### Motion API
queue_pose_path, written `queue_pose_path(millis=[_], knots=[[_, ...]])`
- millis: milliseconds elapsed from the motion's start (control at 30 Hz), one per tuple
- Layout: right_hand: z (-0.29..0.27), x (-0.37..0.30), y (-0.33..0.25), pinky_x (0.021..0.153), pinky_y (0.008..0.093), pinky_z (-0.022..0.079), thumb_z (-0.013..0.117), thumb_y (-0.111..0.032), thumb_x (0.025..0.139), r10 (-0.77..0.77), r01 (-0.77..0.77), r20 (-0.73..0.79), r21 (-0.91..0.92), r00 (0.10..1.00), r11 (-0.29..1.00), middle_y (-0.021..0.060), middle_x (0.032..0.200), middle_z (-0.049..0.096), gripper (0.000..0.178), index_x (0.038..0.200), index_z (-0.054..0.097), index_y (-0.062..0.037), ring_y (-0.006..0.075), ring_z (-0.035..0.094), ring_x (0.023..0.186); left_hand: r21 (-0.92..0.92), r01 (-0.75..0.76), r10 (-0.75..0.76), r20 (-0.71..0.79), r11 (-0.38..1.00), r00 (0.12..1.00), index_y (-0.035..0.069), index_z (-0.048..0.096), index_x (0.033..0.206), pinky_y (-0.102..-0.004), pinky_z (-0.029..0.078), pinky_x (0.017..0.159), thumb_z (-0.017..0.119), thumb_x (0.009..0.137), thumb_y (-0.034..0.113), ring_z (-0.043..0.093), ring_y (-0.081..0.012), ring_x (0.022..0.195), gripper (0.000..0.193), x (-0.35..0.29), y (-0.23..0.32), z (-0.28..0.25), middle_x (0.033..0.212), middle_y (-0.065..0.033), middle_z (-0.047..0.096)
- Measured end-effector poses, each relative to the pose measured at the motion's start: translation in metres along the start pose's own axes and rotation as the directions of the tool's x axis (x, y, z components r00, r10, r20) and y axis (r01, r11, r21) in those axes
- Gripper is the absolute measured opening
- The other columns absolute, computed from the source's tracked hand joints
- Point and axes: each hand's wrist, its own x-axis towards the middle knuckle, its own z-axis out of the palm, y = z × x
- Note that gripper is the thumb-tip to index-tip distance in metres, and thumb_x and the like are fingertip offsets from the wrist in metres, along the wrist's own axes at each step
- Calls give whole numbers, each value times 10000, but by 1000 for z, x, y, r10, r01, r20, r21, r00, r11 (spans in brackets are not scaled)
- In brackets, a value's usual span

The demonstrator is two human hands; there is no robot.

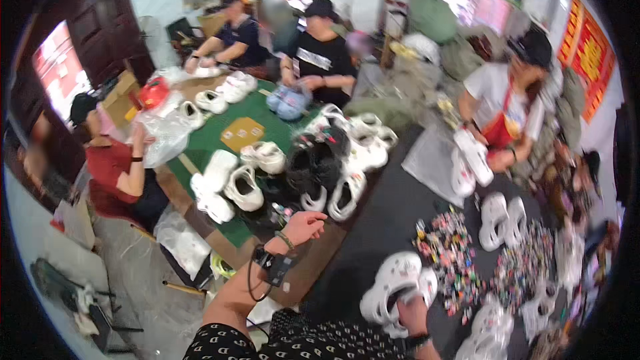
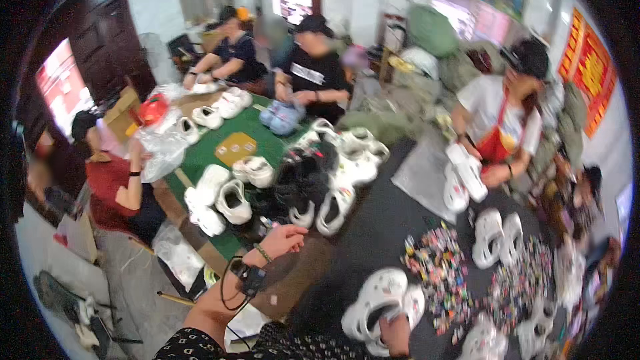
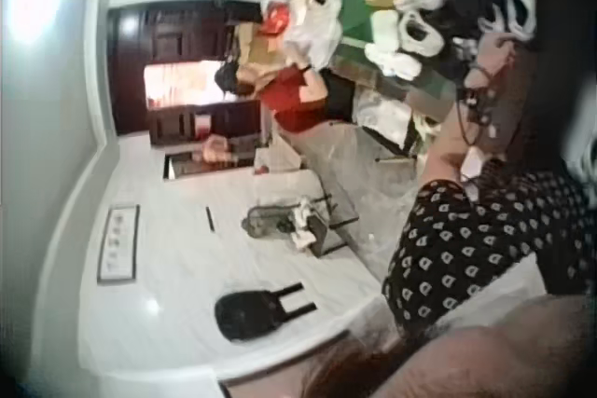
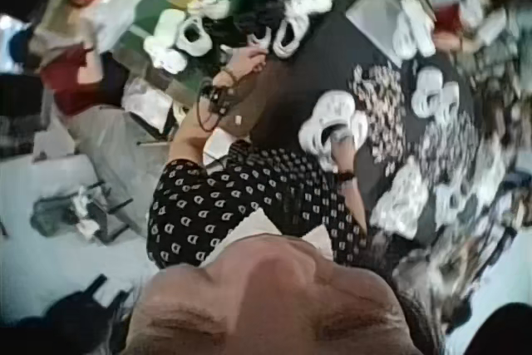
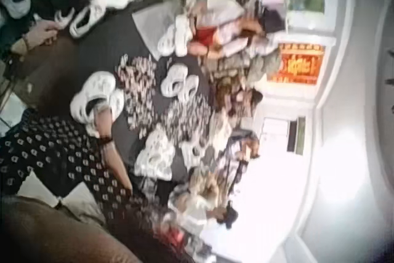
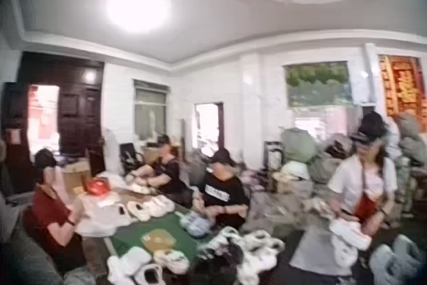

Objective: Sort and package shoes into plastic bags at a manufacturing facility.

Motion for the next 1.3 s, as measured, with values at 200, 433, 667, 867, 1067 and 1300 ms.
queue_pose_path(millis=[200, 433, 667, 867, 1067, 1300], knots=[[31, 18, -28, 527, 339, 488, 585, -308, 869, -34, -84, 363, 303, 931, 949, 197, 726, 629, 434, 929, 484, 110, 266, 636, 600, 107, -36, 23, 115, 994, 993, -3, 614, 1081, -241, 488, 634, 581, 852, 120, 592, -95, 674, 262, -58, 21, 87, 780, -42, 646], [-15, 5, -3, 743, 333, 517, 601, -283, 868, -305, 88, 492, 415, 815, 905, 178, 905, 654, 475, 1183, 485, 52, 249, 652, 838, 332, -74, 37, 115, 940, 993, 27, 588, 1139, -301, 504, 741, 638, 821, 184, 624, -209, 921, 358, -103, -24, 189, 1063, -143, 629], [-71, -21, 64, 805, 328, 508, 661, -214, 816, -465, 158, 511, 534, 723, 831, 139, 1004, 646, 427, 1163, 525, -6, 223, 639, 905, 720, -40, 94, -36, 693, 995, -58, 430, 1213, -469, 412, 890, 738, 681, 353, 492, -397, 1069, 740, -86, -63, 252, 1123, -254, 529], [-82, -37, 137, 746, 336, 511, 647, -167, 811, -355, 185, 507, 355, 785, 916, 145, 936, 652, 330, 1075, 560, 11, 259, 644, 833, 768, 132, 56, -213, 627, 975, -23, 573, 974, -469, 464, 797, 765, 604, 332, 565, -398, 932, 547, -61, -59, 269, 1002, -231, 580], [-93, -40, 167, 700, 349, 513, 621, -148, 817, -314, 160, 448, 348, 837, 924, 155, 842, 647, 246, 1006, 577, 3, 268, 646, 769, 792, -39, 223, -124, 609, 967, -57, 628, 792, -470, 452, 724, 674, 656, 180, 567, -413, 807, 278, -66, -62, 264, 807, -252, 594], [-99, -28, 180, 695, 356, 514, 603, -140, 814, -306, 191, 420, 294, 854, 937, 161, 835, 646, 224, 989, 587, -2, 292, 645, 772, 845, -117, 174, 29, 522, 984, -27, 653, 790, -468, 452, 746, 683, 658, 196, 551, -397, 847, 260, -80, -55, 246, 825, -240, 570]])
